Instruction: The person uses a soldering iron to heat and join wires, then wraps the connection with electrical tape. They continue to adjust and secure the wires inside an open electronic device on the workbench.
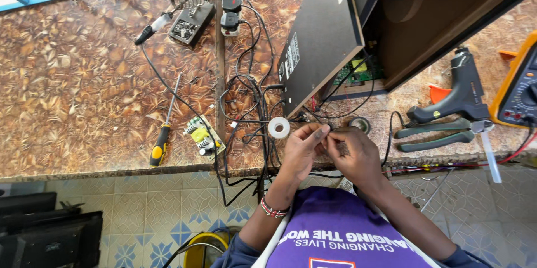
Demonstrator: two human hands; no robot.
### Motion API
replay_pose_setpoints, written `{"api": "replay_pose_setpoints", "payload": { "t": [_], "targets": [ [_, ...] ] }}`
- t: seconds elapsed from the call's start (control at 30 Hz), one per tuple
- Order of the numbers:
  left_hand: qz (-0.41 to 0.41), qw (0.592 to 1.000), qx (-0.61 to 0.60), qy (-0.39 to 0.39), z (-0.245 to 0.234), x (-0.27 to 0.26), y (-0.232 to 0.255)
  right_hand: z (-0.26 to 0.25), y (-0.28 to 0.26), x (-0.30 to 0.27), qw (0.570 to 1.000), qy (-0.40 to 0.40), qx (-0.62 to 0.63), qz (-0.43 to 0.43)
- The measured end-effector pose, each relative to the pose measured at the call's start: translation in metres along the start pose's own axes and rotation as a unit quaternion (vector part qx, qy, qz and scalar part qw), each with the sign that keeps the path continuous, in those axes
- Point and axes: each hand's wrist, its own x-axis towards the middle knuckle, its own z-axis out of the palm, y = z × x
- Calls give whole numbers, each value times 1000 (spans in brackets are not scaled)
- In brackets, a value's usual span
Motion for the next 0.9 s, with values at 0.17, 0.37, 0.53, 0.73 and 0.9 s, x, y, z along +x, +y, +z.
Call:
{"api": "replay_pose_setpoints", "payload": {
  "t": [0.17, 0.37, 0.53, 0.73, 0.9],
  "targets": [
    [-12, 1000, 8, -22, 11, -5, 13, 8, 1, 1, 996, 35, -52, -65],
    [-15, 997, -46, -62, -5, 9, 2, 1, -7, 11, 992, 57, -41, -102],
    [-40, 996, -18, -79, -15, 1, 11, -7, -13, 16, 998, 27, 63, -5],
    [-9, 996, 70, -62, -12, -6, 21, -9, 0, 9, 980, -37, 167, 98],
    [0, 993, 109, -44, -19, -4, 19, -9, 3, 7, 984, -56, 147, 87]
  ]
}}
